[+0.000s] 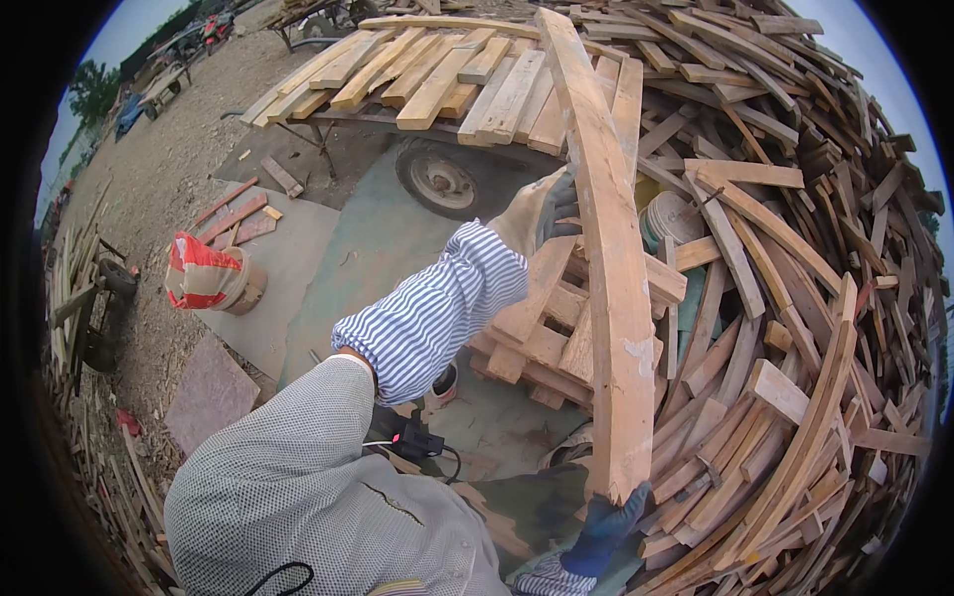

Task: Hammering and disassembling wooden planks to build or repair a structure.

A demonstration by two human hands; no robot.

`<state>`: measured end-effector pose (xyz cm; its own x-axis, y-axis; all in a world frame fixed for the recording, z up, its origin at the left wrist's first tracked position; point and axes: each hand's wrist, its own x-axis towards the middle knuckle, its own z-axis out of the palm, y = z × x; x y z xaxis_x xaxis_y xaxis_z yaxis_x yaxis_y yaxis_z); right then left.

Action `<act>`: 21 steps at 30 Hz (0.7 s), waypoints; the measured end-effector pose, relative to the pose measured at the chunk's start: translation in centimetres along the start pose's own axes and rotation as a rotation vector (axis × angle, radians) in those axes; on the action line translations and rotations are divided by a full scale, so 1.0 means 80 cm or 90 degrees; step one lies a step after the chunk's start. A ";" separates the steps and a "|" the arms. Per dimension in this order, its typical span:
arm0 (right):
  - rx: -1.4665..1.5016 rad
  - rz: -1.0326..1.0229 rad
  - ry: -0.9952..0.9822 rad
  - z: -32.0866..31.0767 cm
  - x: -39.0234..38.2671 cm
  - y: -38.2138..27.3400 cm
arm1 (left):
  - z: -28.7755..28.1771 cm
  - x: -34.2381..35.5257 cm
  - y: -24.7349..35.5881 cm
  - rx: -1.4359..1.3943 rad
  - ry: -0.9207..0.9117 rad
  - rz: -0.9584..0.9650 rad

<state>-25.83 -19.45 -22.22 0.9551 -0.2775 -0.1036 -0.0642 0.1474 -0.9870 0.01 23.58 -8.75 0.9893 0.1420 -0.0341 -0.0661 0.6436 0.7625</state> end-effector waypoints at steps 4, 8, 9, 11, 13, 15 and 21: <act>0.136 0.047 -0.178 0.181 0.056 -0.011 | -0.050 -0.073 -0.114 -0.023 0.009 -0.164; 0.136 0.168 -0.318 0.233 0.066 -0.021 | -0.040 -0.154 -0.113 -0.049 0.067 -0.274; 0.194 0.225 -0.413 0.234 0.054 -0.023 | -0.048 -0.178 -0.113 -0.059 0.057 -0.265; 0.208 0.185 -0.435 0.244 0.045 -0.032 | -0.056 -0.201 -0.110 -0.067 0.046 -0.262; 0.228 0.203 -0.460 0.256 0.049 -0.027 | -0.063 -0.204 -0.105 -0.145 0.031 -0.257; 0.191 0.189 -0.482 0.264 0.048 -0.025 | -0.079 -0.199 -0.111 -0.114 0.022 -0.214; 0.077 0.278 -0.451 0.273 0.066 -0.023 | -0.053 -0.187 -0.101 0.067 0.003 -0.160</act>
<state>-14.36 -0.46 -18.24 0.8100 0.4834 -0.3321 -0.4779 0.2158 -0.8515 -14.80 19.44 -17.19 0.9721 -0.0087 -0.2345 0.1964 0.5769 0.7929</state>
